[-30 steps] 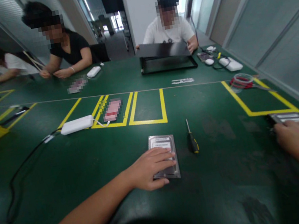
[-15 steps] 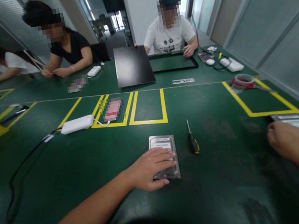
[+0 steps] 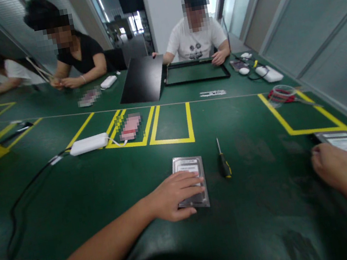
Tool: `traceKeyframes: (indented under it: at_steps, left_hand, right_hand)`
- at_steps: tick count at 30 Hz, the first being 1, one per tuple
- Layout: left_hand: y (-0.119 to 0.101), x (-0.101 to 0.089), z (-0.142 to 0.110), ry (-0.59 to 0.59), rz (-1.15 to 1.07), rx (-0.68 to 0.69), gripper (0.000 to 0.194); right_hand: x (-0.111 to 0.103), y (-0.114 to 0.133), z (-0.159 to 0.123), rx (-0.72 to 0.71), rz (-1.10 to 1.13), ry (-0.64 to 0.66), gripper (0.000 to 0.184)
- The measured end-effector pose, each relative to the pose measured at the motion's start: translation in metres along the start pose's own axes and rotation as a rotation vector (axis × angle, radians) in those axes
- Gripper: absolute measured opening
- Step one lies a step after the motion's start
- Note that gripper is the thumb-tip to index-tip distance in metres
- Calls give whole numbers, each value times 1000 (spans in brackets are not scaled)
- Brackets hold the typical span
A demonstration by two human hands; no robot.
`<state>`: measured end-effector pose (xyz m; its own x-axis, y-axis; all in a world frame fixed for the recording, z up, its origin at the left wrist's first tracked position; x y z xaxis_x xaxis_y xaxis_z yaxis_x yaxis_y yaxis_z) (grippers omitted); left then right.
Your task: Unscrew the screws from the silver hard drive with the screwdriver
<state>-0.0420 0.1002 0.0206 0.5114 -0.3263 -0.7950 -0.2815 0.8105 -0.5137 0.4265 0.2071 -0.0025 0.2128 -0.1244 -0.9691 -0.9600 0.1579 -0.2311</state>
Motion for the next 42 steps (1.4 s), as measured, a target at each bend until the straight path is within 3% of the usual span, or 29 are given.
traceKeyframes:
  at_steps: [8, 14, 20, 24, 29, 32, 35, 39, 42]
  left_hand:
    - [0, -1, 0, -2, 3, -3, 57]
    - [0, -1, -1, -17, 3, 5, 57]
    - [-1, -2, -1, -23, -6, 1, 58]
    - [0, -2, -1, -20, -9, 1, 57]
    - [-1, -1, 1, -15, -9, 6, 56]
    - [-2, -1, 1, -11, -6, 10, 56]
    - [0, -1, -1, -10, -7, 7, 57]
    - [2, -2, -5, -15, -13, 23, 57]
    - [-1, -4, -3, -33, -21, 56, 57]
  right_hand:
    - [-18, 22, -18, 18, 25, 19, 24]
    - [-16, 10, -11, 86, 103, -6, 11]
    - [-20, 7, -5, 139, 191, 15, 25]
    - [-36, 19, -14, 180, 216, -2, 29]
    - [-84, 72, -40, 28, 182, -132, 18]
    - [-117, 110, -64, -69, 207, -274, 8]
    - [-144, 149, -92, -216, 318, -396, 14]
    - [-168, 201, -131, -433, 488, -459, 20]
    - [-167, 235, -148, -598, 636, -399, 19]
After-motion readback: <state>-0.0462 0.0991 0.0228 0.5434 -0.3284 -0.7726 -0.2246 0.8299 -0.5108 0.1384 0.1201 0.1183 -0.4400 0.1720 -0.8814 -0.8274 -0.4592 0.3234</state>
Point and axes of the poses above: each hand's wrist, its own z-axis towards the middle knuckle, its own x-axis out of the palm, y = z × x, the point moved 6 cm from there along z, towards the middle knuckle, and after that the axes turned 7 degrees about -z, right-handed, at the moved point
